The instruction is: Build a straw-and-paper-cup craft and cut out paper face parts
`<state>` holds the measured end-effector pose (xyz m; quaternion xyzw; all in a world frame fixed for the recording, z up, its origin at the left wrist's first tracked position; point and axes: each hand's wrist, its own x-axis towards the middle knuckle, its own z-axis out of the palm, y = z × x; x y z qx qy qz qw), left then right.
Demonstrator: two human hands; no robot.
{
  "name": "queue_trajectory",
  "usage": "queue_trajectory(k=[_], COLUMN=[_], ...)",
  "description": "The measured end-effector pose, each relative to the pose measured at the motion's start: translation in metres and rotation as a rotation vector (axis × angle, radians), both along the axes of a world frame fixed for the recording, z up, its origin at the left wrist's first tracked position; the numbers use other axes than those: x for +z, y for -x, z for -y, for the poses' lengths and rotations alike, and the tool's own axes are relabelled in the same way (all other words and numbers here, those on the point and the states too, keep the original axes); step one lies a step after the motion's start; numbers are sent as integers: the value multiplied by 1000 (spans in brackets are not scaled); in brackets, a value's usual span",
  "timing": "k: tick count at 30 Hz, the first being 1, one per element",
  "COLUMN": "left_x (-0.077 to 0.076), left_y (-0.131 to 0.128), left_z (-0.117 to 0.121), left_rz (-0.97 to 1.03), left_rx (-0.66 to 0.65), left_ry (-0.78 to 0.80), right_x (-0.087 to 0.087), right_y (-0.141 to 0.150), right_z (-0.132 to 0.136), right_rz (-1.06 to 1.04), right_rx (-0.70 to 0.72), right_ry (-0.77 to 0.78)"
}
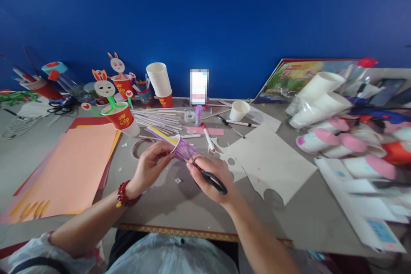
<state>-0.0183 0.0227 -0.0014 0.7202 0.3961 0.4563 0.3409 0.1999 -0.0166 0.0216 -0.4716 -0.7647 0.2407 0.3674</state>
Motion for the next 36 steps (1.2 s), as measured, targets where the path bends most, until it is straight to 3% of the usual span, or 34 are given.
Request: queue_trajectory(k=[5, 11, 22, 29, 36], left_x=[0, 1, -1, -4, -9], left_y=[-1, -1, -1, -5, -9], left_z=[1, 0, -1, 3, 5], left_rz=[28, 16, 26, 103, 179], left_rx=[-3, -7, -42, -4, 30], left_ry=[84, 58, 43, 49, 80], right_x=[-2, -4, 6, -12, -20], right_y=[1, -1, -2, 15, 32], right_z=[1, 0, 2, 9, 12], right_rz=[18, 27, -55, -568, -802], right_rx=[18, 39, 3, -84, -68], right_ry=[-37, -54, 149, 494, 590])
